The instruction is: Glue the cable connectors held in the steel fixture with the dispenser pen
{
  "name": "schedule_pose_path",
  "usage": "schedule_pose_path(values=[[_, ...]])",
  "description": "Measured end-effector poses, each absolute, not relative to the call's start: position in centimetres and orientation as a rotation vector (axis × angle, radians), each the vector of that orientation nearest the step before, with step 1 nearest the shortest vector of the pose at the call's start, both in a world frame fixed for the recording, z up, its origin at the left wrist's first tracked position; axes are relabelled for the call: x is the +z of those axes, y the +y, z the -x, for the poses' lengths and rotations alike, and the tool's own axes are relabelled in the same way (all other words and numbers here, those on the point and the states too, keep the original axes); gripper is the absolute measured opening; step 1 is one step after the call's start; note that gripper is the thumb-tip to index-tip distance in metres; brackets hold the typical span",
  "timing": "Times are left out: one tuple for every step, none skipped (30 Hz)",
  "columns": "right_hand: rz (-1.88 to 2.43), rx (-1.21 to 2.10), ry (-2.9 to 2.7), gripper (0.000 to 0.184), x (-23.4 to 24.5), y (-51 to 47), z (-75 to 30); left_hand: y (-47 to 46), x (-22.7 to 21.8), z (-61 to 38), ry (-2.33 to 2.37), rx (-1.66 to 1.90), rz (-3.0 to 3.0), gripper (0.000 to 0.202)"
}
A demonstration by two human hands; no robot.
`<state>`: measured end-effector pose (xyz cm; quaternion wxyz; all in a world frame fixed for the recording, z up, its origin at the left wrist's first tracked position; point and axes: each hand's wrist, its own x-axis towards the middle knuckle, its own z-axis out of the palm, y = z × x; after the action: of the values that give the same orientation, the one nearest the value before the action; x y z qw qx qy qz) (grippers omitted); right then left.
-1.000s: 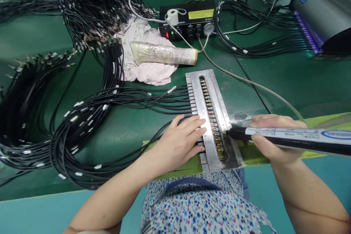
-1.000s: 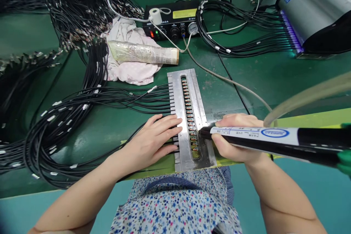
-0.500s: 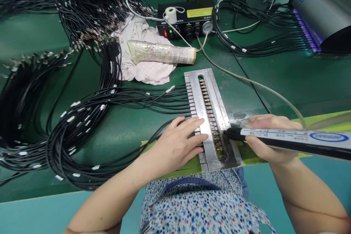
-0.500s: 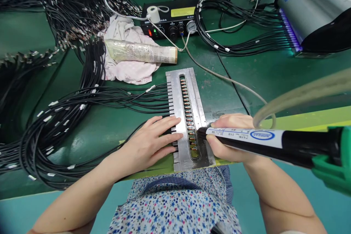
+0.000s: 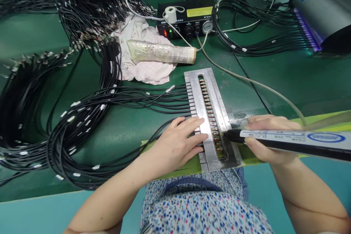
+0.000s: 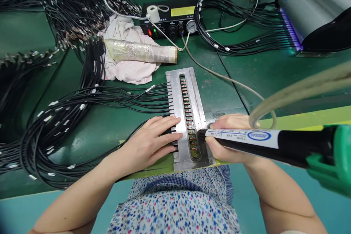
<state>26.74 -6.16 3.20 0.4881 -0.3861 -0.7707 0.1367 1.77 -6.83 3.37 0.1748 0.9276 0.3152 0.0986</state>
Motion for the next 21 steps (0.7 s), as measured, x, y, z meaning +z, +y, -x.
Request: schedule_pose_path(values=[[0.936, 0.325, -1.875, 0.013, 3.24, -6.17, -26.72, -6.83, 3.36, -1.76, 0.892, 0.283, -2.629, 0.028], [0.930, 0.324, -1.876, 0.013, 3.26, -6.18, -26.73, -6.82, 3.36, -1.76, 0.891, 0.285, -2.630, 0.028], [0.925, 0.330, -1.874, 0.013, 3.26, -6.18, -26.74, -6.82, 3.35, -1.76, 0.891, 0.286, -2.630, 0.028], [0.918, 0.344, -1.872, 0.013, 3.26, -6.19, -26.77, -6.82, 3.36, -1.76, 0.890, 0.284, -2.629, 0.028], [0.911, 0.365, -1.866, 0.013, 3.24, -6.20, -26.81, -6.82, 3.36, -1.76, 0.890, 0.281, -2.627, 0.028], [0.904, 0.387, -1.862, 0.013, 3.21, -6.20, -26.84, -6.82, 3.37, -1.76, 0.890, 0.278, -2.625, 0.028], [0.901, 0.402, -1.857, 0.012, 3.19, -6.20, -26.88, -6.82, 3.37, -1.77, 0.891, 0.274, -2.622, 0.028], [0.903, 0.407, -1.854, 0.012, 3.17, -6.19, -26.90, -6.82, 3.36, -1.77, 0.892, 0.271, -2.620, 0.028], [0.907, 0.403, -1.854, 0.012, 3.16, -6.19, -26.92, -6.82, 3.35, -1.77, 0.894, 0.270, -2.619, 0.028], [0.909, 0.394, -1.855, 0.011, 3.17, -6.18, -26.91, -6.83, 3.33, -1.76, 0.894, 0.271, -2.619, 0.028], [0.909, 0.384, -1.857, 0.011, 3.20, -6.16, -26.88, -6.83, 3.31, -1.76, 0.894, 0.273, -2.619, 0.028], [0.909, 0.374, -1.859, 0.010, 3.26, -6.14, -26.84, -6.82, 3.28, -1.75, 0.893, 0.276, -2.619, 0.028], [0.909, 0.365, -1.862, 0.009, 3.33, -6.12, -26.78, -6.82, 3.26, -1.74, 0.893, 0.279, -2.620, 0.028], [0.907, 0.355, -1.870, 0.009, 3.40, -6.09, -26.72, -6.82, 3.24, -1.73, 0.893, 0.281, -2.620, 0.028], [0.905, 0.349, -1.877, 0.008, 3.46, -6.06, -26.68, -6.82, 3.24, -1.72, 0.892, 0.282, -2.619, 0.028], [0.910, 0.342, -1.885, 0.008, 3.50, -6.05, -26.67, -6.82, 3.24, -1.72, 0.891, 0.282, -2.619, 0.028], [0.911, 0.327, -1.891, 0.008, 3.50, -6.05, -26.70, -6.83, 3.26, -1.72, 0.890, 0.279, -2.619, 0.028], [0.910, 0.311, -1.892, 0.008, 3.45, -6.07, -26.78, -6.83, 3.28, -1.72, 0.890, 0.276, -2.621, 0.028], [0.918, 0.292, -1.882, 0.008, 3.34, -6.13, -26.92, -6.85, 3.30, -1.73, 0.892, 0.273, -2.622, 0.028], [0.937, 0.268, -1.857, 0.008, 3.17, -6.21, -27.12, -6.86, 3.32, -1.74, 0.896, 0.267, -2.624, 0.027], [0.972, 0.266, -1.826, 0.008, 2.95, -6.32, -27.34, -6.88, 3.33, -1.74, 0.901, 0.263, -2.626, 0.027]])
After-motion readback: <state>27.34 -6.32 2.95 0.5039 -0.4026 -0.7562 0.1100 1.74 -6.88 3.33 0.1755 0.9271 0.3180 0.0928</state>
